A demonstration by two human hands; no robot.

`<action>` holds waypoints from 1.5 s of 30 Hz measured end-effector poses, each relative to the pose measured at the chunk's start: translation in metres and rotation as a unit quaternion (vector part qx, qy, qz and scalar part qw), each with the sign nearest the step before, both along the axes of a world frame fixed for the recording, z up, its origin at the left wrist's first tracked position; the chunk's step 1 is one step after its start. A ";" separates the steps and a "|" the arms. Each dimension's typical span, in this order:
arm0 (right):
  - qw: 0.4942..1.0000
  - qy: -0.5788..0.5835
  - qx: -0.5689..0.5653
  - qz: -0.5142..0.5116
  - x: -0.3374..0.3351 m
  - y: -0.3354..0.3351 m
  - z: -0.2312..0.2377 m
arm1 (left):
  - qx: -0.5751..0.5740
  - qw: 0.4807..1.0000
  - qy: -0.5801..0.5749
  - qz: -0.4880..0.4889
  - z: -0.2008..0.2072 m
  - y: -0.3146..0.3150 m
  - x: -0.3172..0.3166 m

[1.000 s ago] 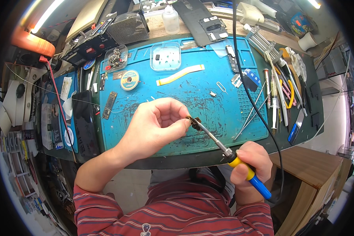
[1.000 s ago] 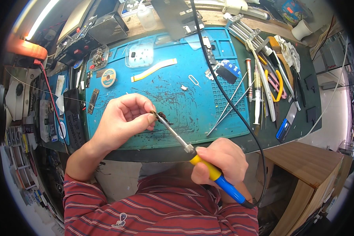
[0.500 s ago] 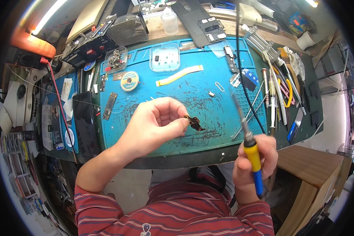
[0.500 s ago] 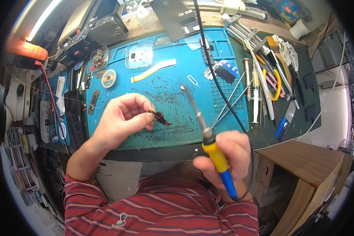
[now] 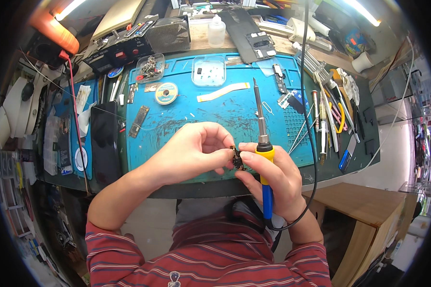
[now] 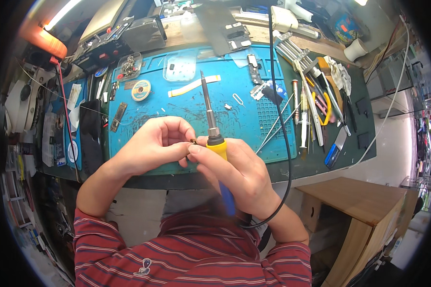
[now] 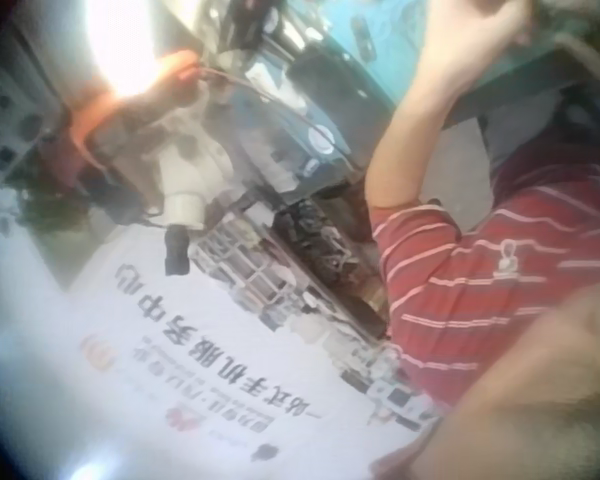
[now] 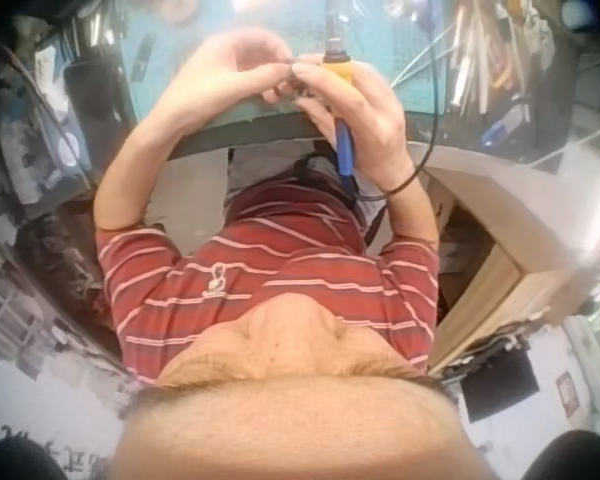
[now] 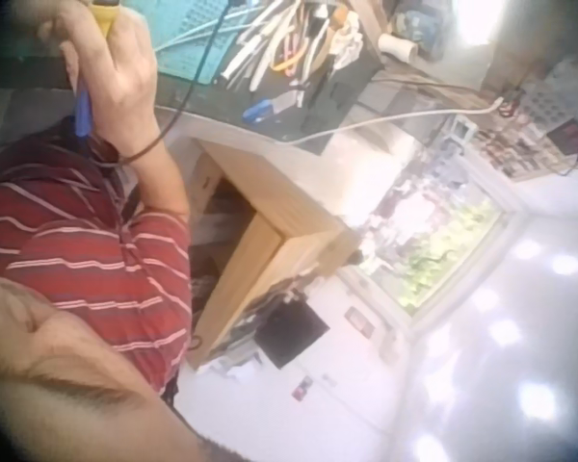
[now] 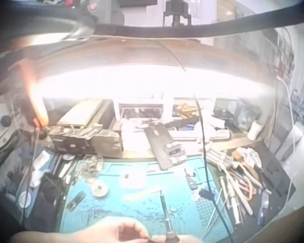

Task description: The person uses a soldering iron to apply solder to a small electronic component held in their left hand. They repeatedly heat and solder different points on the component while working at a cluttered electronics repair bench.

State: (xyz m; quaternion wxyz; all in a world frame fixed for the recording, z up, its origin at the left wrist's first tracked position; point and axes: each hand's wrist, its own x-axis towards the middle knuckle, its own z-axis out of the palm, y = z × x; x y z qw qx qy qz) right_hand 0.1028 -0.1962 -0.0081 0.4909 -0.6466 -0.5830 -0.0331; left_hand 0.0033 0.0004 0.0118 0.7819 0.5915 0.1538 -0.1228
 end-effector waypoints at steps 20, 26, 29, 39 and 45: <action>0.991 0.007 -0.134 -0.019 0.004 0.000 0.001 | 0.629 0.737 -0.239 0.065 0.003 -0.005 -0.025; 0.991 0.024 -0.134 -0.014 0.007 -0.004 0.001 | 0.660 0.701 -0.269 0.013 -0.006 -0.016 -0.043; 0.992 0.028 -0.121 -0.014 0.007 -0.006 -0.004 | 0.685 0.670 -0.285 -0.013 -0.009 -0.017 -0.042; 0.990 0.126 -0.055 0.002 0.010 -0.031 -0.010 | 0.739 0.572 -0.342 -0.096 -0.013 -0.011 -0.031; 0.988 0.146 -0.047 0.012 0.018 -0.050 -0.012 | 0.754 0.550 -0.346 -0.098 -0.015 -0.011 -0.027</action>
